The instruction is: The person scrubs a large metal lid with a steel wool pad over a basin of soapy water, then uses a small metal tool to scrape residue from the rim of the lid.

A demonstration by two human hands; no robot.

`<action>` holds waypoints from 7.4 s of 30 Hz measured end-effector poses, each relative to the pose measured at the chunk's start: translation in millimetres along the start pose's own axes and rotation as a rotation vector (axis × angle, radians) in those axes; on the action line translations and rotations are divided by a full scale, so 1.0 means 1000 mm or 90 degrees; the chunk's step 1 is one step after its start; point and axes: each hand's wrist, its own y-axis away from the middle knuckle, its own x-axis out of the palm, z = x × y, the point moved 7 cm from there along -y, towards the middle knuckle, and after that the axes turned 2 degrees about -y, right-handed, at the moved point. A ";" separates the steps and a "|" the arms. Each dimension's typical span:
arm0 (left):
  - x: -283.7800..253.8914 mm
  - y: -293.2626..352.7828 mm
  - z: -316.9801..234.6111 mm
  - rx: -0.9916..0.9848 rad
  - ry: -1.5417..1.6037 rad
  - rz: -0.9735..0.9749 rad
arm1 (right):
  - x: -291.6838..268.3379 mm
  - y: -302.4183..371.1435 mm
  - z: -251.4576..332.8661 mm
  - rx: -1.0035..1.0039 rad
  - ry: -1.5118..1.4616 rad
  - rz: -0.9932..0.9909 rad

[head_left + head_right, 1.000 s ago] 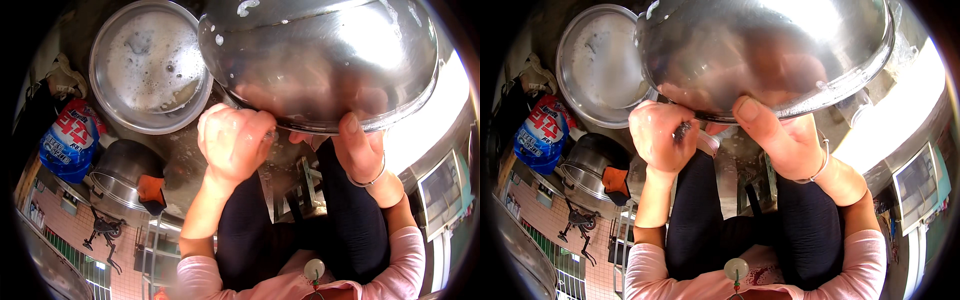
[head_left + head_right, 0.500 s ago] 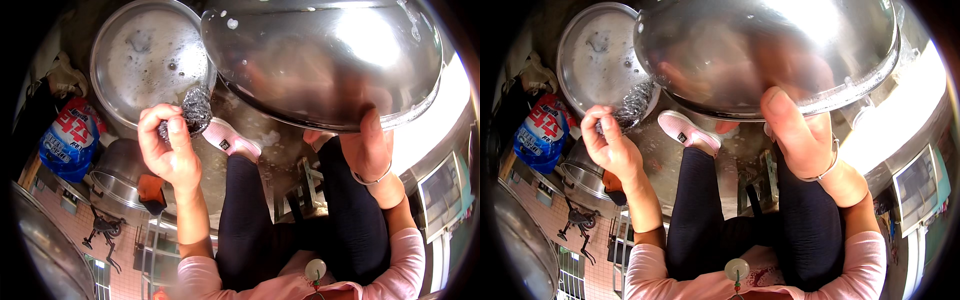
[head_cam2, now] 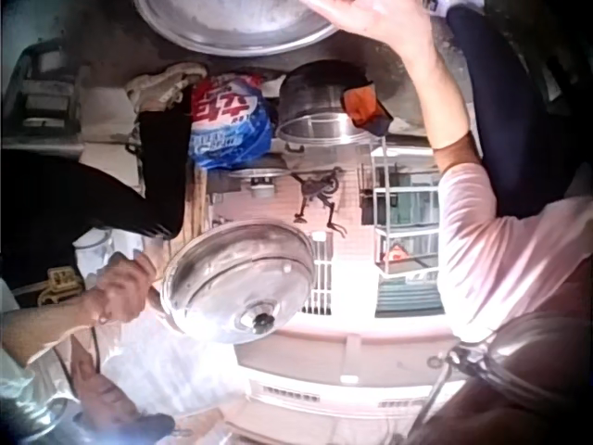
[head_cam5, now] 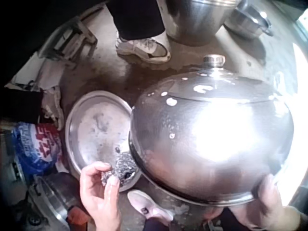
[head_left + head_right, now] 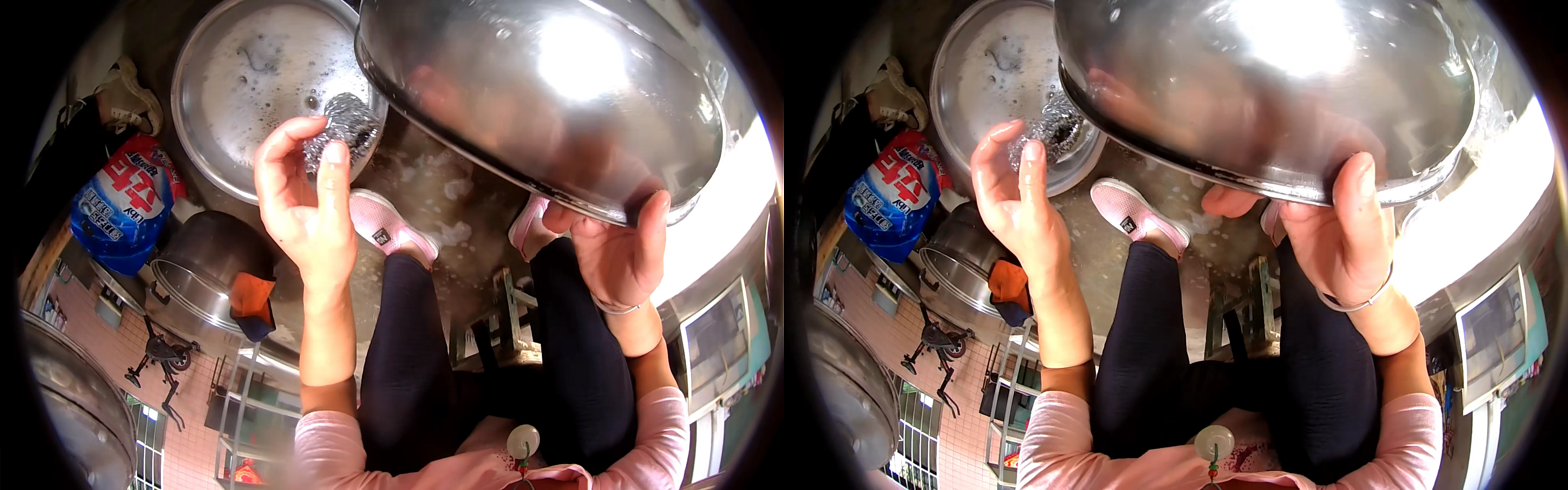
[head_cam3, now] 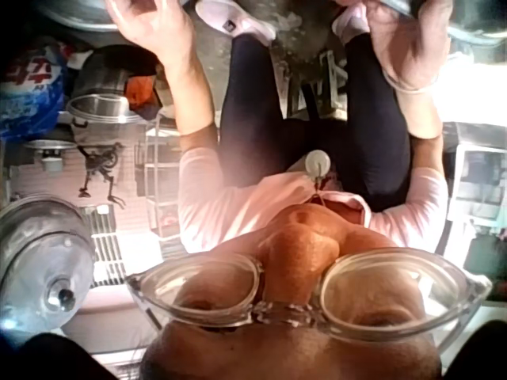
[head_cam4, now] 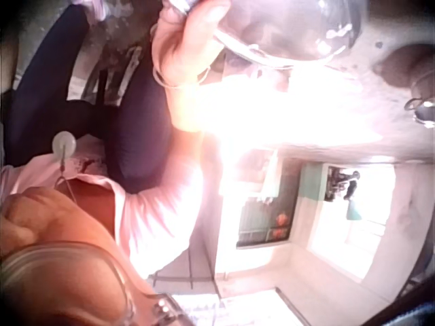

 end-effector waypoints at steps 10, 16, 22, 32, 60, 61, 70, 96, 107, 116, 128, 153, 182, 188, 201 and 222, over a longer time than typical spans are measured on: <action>0.005 -0.002 -0.018 0.099 0.064 0.043 | 0.009 -0.005 -0.014 -0.035 -0.301 0.018; 0.012 0.002 -0.006 0.003 -0.070 0.041 | 0.007 -0.005 -0.022 0.004 -0.138 0.029; 0.032 0.007 -0.021 0.336 -0.334 0.056 | 0.006 -0.006 -0.032 0.016 -0.144 0.018; 0.041 0.003 -0.027 0.464 -0.331 0.077 | 0.009 -0.014 -0.031 0.070 -0.043 -0.014; 0.041 0.031 -0.022 0.184 0.046 0.167 | 0.008 -0.014 -0.037 0.094 0.022 -0.003; 0.034 0.031 -0.017 0.133 0.122 0.144 | 0.011 -0.016 -0.039 0.111 0.003 0.003; 0.008 0.032 0.015 -0.179 0.225 0.013 | 0.002 -0.010 -0.047 0.073 0.076 -0.008; 0.022 0.017 0.028 -0.253 0.202 0.047 | 0.007 -0.009 -0.073 0.143 0.015 0.022; 0.033 0.027 0.037 -0.336 0.207 0.107 | 0.002 -0.003 -0.075 0.270 0.125 0.063; 0.051 0.039 0.032 -0.397 0.337 0.142 | 0.008 -0.004 -0.082 0.208 0.017 0.126; 0.063 0.028 0.034 -0.451 0.352 0.131 | 0.000 -0.002 -0.107 0.318 -0.056 0.042; 0.048 0.018 -0.018 0.269 -0.050 0.028 | 0.015 -0.013 -0.079 0.251 -0.164 0.069; -0.003 -0.002 0.160 -0.180 -0.351 0.320 | 0.007 -0.012 -0.080 0.253 -0.138 0.042; 0.002 -0.007 0.142 0.029 -0.643 0.297 | 0.006 -0.011 -0.080 0.253 -0.122 0.021; -0.016 -0.022 0.134 0.082 -0.518 0.235 | 0.005 -0.012 -0.082 0.257 -0.095 0.030; 0.040 0.030 -0.011 0.113 0.148 -0.049 | 0.014 -0.017 -0.082 0.224 -0.144 0.007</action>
